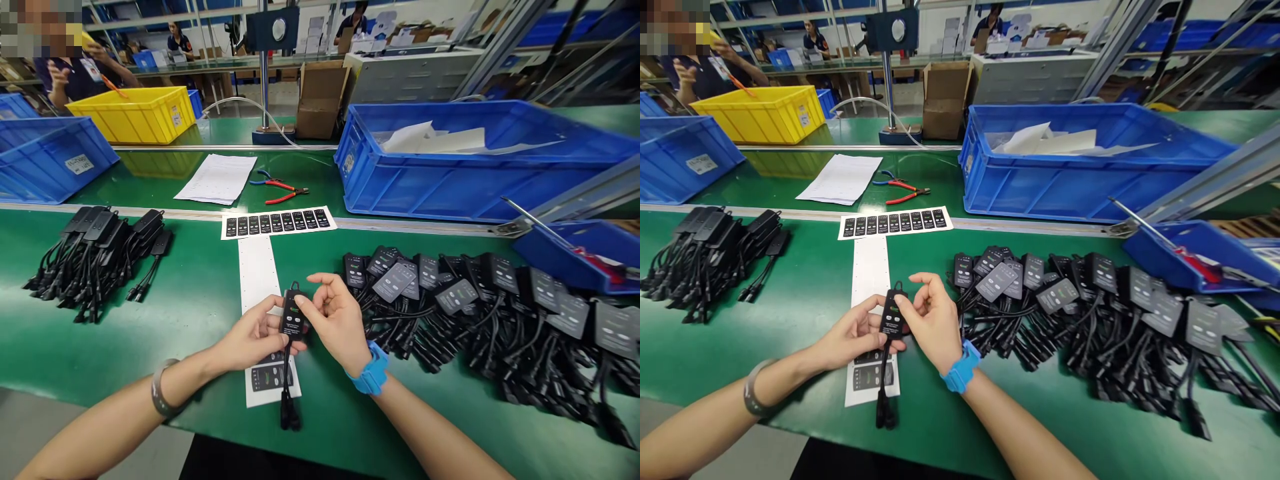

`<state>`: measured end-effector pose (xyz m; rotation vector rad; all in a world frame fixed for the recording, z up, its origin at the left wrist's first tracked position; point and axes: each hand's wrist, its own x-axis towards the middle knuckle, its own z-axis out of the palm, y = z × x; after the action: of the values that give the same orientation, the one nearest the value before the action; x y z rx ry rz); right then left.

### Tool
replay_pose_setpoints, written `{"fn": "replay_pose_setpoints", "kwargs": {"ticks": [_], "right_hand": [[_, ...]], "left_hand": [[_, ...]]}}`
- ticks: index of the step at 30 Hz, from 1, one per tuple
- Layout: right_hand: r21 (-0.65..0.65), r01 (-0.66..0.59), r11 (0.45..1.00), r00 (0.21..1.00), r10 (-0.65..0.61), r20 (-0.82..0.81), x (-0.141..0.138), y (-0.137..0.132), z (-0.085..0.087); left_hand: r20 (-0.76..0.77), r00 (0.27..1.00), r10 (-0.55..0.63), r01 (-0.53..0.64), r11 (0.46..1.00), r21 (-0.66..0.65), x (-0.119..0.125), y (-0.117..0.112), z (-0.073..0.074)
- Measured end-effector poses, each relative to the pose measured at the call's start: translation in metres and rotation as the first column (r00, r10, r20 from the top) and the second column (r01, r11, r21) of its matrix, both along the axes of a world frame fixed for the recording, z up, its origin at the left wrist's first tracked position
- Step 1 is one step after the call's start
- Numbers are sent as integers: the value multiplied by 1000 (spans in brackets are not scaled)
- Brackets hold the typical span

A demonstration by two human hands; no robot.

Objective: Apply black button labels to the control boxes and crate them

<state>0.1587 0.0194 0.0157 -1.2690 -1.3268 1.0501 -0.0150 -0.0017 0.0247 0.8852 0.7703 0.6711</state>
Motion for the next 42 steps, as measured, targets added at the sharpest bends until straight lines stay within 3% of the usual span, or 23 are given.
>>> {"fn": "replay_pose_setpoints", "kwargs": {"ticks": [7,11,18,24,26,28,30,32,35,37,38,39,41,42], "right_hand": [[-32,-305,952,938,306,161,-4,-5,-4],[-43,-389,920,916,391,87,-6,-9,-5],[6,-327,945,937,324,132,-8,-10,-6],[179,-353,918,876,257,408,-10,-14,-4],[228,-353,907,842,202,500,-6,-11,-1],[264,-296,918,801,88,592,6,-2,6],[310,-189,932,721,-83,688,25,9,15],[346,-65,936,566,-251,785,50,19,26],[365,124,923,260,-385,885,81,30,41],[403,195,894,130,-431,893,90,32,45],[424,187,886,125,-450,884,89,32,46],[439,144,887,170,-460,872,84,30,44],[431,-41,902,373,-386,844,67,25,37],[403,-169,900,476,-283,832,55,21,32]], "left_hand": [[49,992,119,-116,992,-53,0,5,-4],[-21,991,133,-133,991,11,1,5,-7],[-120,988,97,-84,991,105,3,3,-8],[37,989,145,-148,987,67,2,7,-9],[-33,996,87,-78,975,208,-5,9,-7],[-265,960,91,46,882,470,-15,13,-4],[-497,842,208,215,717,663,-26,20,-4],[-643,702,307,360,626,692,-36,28,-8],[-745,591,309,478,610,632,-44,39,-15],[-763,577,291,510,602,615,-46,43,-18],[-765,574,292,511,603,613,-45,45,-18],[-766,569,300,504,609,613,-44,46,-18],[-760,563,325,483,617,621,-42,47,-17],[-755,562,338,477,614,629,-41,47,-18]]}}
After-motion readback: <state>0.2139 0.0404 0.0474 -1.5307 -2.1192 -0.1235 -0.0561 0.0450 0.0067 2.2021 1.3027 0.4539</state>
